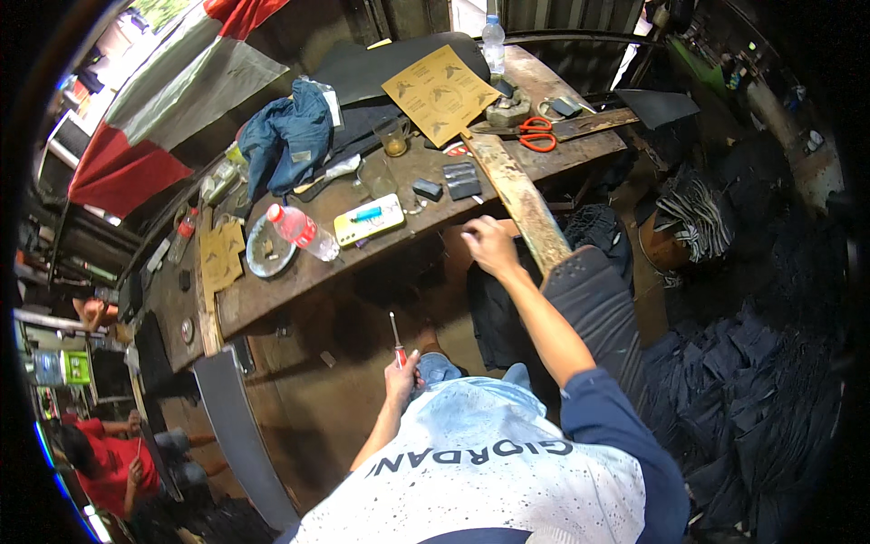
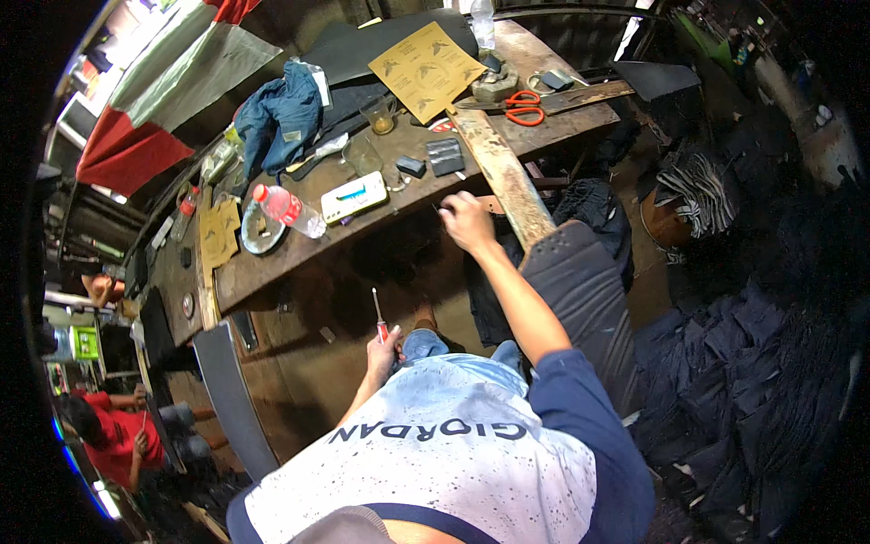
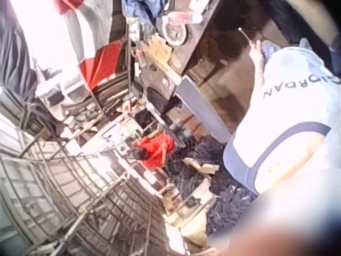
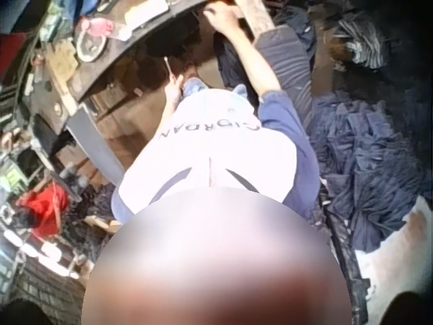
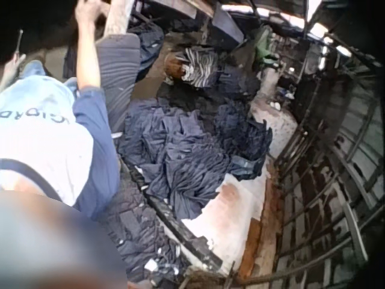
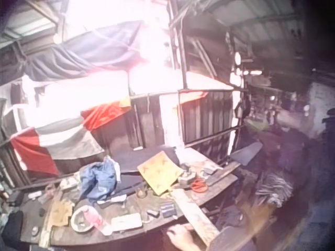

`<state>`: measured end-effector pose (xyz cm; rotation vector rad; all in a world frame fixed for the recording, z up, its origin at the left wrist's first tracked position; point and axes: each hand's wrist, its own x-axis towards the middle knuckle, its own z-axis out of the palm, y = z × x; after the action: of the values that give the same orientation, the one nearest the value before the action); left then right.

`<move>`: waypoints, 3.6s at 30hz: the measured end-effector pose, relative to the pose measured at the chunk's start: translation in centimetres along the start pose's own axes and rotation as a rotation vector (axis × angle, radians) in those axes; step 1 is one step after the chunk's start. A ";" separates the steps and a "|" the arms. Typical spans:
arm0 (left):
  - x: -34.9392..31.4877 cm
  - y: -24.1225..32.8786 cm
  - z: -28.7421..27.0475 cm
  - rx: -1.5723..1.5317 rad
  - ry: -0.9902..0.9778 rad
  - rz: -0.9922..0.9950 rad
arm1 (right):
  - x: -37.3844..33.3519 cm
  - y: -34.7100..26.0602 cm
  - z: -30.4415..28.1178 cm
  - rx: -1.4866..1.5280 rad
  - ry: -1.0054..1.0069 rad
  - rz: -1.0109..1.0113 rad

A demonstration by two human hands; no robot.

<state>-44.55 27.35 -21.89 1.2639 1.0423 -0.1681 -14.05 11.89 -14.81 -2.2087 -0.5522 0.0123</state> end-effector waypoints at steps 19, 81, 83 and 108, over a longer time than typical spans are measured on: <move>7.1 12.8 -12.9 0.385 -0.146 0.091 | 8.9 -2.9 12.8 -0.168 0.218 0.138; -1.1 29.4 26.8 1.505 -0.787 1.135 | -10.2 10.2 -10.7 -0.070 0.810 0.268; -1.6 30.4 28.4 1.626 -0.766 1.162 | -10.2 10.3 -10.6 -0.027 0.811 0.291; -3.0 31.8 33.5 1.804 -0.960 1.277 | -10.6 9.8 -10.7 -0.022 0.804 0.399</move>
<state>-8.09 9.42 0.20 2.6594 -1.2645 -0.6795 -17.78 -5.53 -17.01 -2.0803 0.3312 -0.6405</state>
